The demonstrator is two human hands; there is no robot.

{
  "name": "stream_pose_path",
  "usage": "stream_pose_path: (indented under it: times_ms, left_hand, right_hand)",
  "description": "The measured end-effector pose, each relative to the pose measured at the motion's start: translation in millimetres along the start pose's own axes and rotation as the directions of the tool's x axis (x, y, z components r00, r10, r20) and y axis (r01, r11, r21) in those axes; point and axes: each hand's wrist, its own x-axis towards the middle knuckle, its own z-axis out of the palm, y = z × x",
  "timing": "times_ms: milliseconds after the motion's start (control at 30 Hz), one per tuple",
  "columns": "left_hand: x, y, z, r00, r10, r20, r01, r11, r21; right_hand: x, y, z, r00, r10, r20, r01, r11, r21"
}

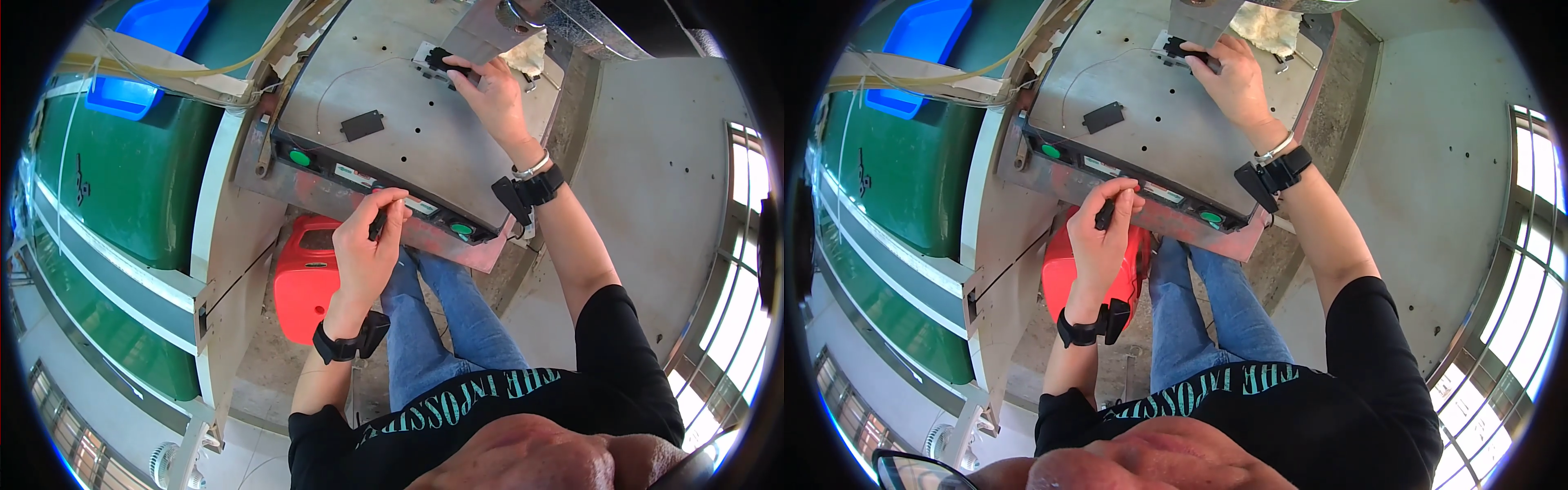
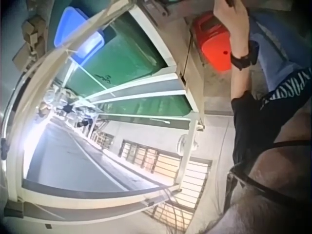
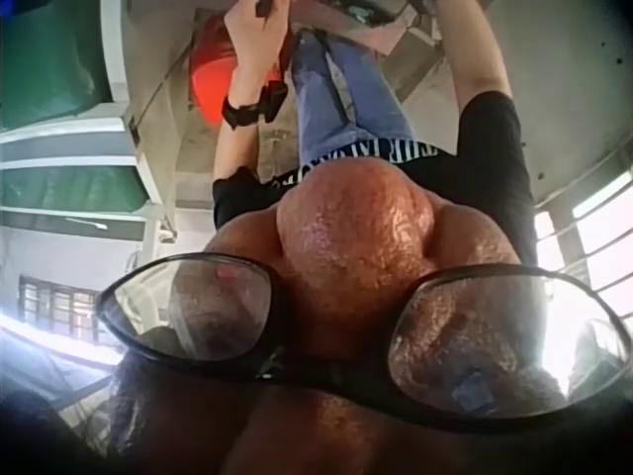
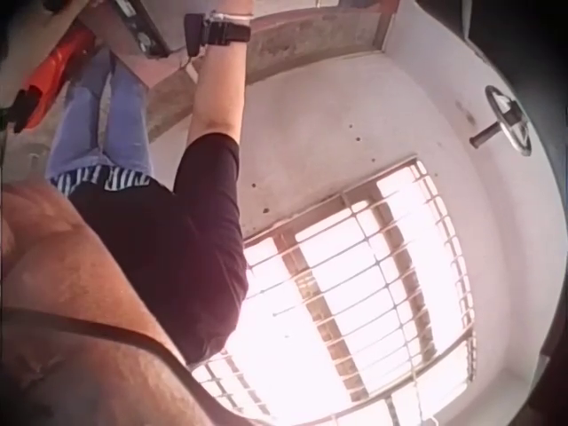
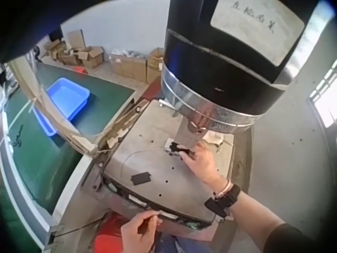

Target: Assembling small plastic components and using a manual pressing machine to join them.

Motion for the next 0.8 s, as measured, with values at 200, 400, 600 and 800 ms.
stream_pose_path:
  times_ms: [200,400,600,800]
  left_hand:
    - [-1.1,-1.5,2.1,1.000,-0.013,-0.005,0.013,1.000,-0.026]
    - [-8.8,-11.7,1.9,0.998,-0.055,-0.021,0.054,0.997,-0.051]
    - [-7.3,-19.8,1.5,0.998,-0.059,-0.012,0.059,0.998,-0.019]
    - [102.5,4.4,4.1,0.894,0.438,0.096,-0.436,0.797,0.418]
  right_hand:
    - [0.5,4.3,-5.3,0.991,-0.105,0.084,0.113,0.990,-0.089]
    - [-2.6,6.2,-1.3,0.970,-0.238,0.052,0.243,0.957,-0.156]
    - [-2.1,3.9,-0.6,0.943,-0.326,0.065,0.332,0.936,-0.122]
    - [0.7,3.2,-0.7,0.917,-0.390,0.082,0.398,0.897,-0.191]
